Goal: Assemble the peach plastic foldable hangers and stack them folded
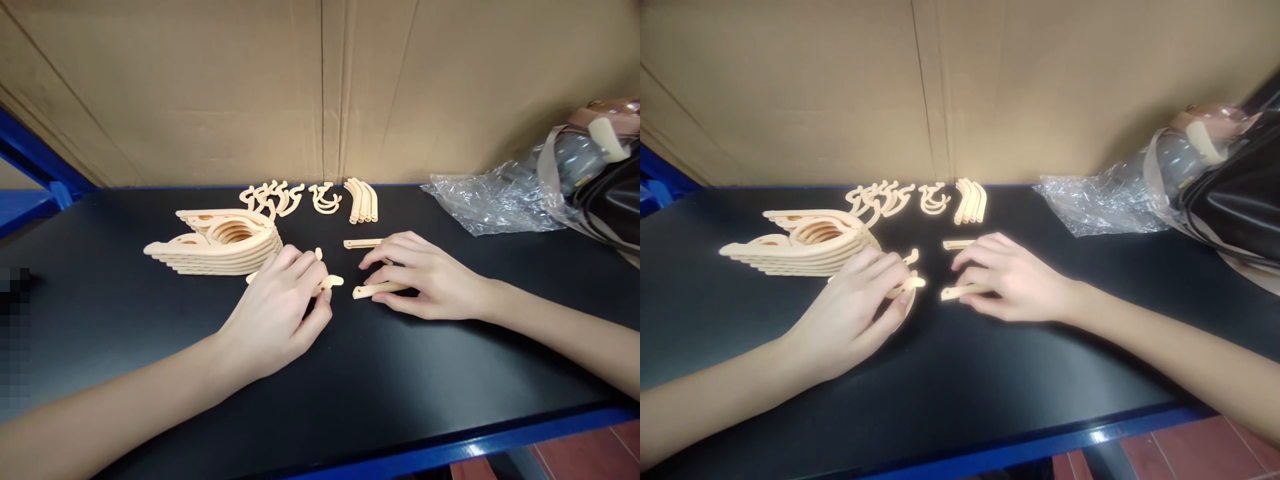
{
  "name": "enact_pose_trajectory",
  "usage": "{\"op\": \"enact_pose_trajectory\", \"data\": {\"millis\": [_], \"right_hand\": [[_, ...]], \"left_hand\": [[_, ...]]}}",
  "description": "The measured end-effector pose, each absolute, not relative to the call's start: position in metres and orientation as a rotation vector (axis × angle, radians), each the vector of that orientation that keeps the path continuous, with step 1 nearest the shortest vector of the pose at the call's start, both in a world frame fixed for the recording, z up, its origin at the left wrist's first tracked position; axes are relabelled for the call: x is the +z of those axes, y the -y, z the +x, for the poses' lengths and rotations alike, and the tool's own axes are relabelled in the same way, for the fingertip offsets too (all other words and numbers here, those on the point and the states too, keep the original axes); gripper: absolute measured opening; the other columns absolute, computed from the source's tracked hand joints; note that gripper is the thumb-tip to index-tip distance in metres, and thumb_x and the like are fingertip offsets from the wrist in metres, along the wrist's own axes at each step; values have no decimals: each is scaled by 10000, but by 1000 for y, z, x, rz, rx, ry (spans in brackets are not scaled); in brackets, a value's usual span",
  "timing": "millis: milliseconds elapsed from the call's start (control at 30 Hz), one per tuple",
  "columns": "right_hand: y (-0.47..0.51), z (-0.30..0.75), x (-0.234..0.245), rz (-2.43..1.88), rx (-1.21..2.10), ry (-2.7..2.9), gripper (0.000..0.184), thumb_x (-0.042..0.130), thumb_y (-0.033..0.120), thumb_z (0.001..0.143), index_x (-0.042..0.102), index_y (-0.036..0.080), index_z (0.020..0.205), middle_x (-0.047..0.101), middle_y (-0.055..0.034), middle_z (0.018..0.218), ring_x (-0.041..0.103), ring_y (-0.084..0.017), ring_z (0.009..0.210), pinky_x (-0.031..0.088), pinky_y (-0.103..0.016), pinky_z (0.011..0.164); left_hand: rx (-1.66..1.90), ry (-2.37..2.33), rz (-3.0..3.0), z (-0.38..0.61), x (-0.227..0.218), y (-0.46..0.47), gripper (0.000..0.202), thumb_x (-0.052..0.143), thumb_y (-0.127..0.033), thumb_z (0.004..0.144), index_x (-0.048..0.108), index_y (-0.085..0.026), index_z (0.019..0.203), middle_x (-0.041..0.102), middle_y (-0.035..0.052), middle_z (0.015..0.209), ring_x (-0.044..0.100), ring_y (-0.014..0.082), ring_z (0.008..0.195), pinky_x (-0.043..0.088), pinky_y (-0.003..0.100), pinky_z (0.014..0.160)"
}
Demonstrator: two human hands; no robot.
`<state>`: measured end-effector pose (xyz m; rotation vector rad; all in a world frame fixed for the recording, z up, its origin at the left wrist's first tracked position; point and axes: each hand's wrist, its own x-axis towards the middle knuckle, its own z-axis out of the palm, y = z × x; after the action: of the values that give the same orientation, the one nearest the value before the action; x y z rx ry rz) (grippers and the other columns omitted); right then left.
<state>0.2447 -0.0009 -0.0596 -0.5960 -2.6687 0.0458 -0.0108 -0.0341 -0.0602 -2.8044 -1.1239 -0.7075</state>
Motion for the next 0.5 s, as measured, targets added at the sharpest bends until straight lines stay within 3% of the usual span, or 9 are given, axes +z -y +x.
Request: {"op": "enact_pose_trajectory", "data": {"millis": [233,400,500], "right_hand": [[13,232,-61,-522,-27,2595,143,541,260,974,652,173,954,722,-40,925,634,-166,880,449,-337,853],[15,230,-60,-500,-59,2552,156,531,259,984,649,168,941,720,-34,871,629,-156,822,457,-312,823],[15,230,-61,-488,-78,2559,182,515,258,993,650,170,908,720,-36,869,627,-157,812,459,-308,810]], "left_hand": [[-705,1144,-2791,-11,-65,37,310,343,-219,963,436,-200,668,492,-10,612,427,147,571,298,277,511],[-655,1124,-2798,-10,-61,42,431,506,-459,947,407,-200,617,455,-35,555,428,119,507,293,238,470],[-640,1094,-2806,-10,-59,42,442,511,-455,963,417,-196,618,441,-43,555,423,110,484,292,227,459]]}}
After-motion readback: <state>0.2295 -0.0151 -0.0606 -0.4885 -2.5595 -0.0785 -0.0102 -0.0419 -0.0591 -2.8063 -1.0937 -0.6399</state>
